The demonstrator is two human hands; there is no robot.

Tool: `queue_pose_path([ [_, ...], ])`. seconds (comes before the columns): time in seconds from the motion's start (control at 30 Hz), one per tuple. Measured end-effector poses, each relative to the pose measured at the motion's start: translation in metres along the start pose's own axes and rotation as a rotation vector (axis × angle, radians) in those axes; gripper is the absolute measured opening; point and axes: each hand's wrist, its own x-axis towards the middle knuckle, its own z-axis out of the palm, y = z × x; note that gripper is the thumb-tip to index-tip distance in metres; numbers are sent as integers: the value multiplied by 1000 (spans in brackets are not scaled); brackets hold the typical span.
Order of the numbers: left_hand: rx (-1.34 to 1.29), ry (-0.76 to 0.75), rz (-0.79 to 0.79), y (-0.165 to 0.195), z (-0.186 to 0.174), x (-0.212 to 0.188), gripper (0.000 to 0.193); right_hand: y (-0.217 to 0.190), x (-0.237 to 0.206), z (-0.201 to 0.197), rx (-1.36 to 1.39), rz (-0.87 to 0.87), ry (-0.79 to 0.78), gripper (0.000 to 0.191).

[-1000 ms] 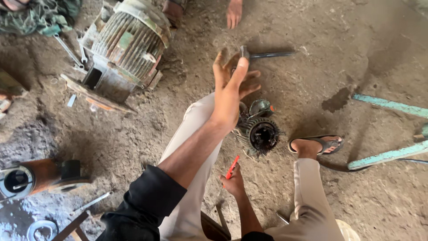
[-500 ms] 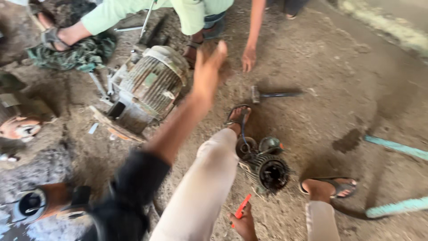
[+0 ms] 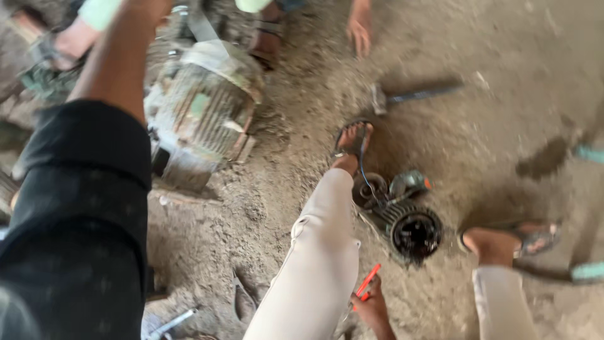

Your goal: The person sits on a chair working on a water pump assembly placed on the ground. They use a screwdriver on the pump housing, then use pliers with both hands to grip and work on a component inside the pump housing, repeatedly pulling and repositioning the pliers.

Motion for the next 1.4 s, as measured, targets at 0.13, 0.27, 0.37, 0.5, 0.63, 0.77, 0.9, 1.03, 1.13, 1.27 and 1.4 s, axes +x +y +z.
queue_pose_path([
  [0.13, -82, 40, 116, 16, 23, -4, 45, 13, -3, 3, 58, 62, -1, 95],
  [0.27, 446, 232, 98, 36, 67, -25, 46, 18, -6, 4, 88, -141, 20, 102],
  [0.37, 687, 316, 140, 78, 106, -54, 46, 14, -10, 3, -164, -397, 225, 107],
  [0.5, 758, 260, 450, 160, 168, -131, 48, -4, -14, -1, -163, 49, 67, 104],
  [0.63, 173, -30, 982, 234, 235, -249, 50, -25, -16, -2, -182, 88, 50, 104],
  [0.77, -210, -657, 928, 267, 306, -355, 35, -37, -15, 1, -147, 145, 8, 107],
  [0.9, -466, -718, 1083, 263, 368, -399, 19, -44, -16, 1, -154, 65, 46, 111],
  [1.03, -483, -671, 1120, 246, 406, -406, 19, -48, -19, -3, -60, 105, 54, 105],
  [1.13, -378, -608, 1080, 239, 416, -407, 27, -51, -20, -4, -49, 110, 42, 107],
  [1.27, -490, -521, 1123, 245, 416, -411, 30, -54, -20, -4, -104, 113, 29, 109],
  [1.4, -455, -467, 1103, 252, 412, -413, 35, -60, -21, -9, -102, 137, 14, 109],
])
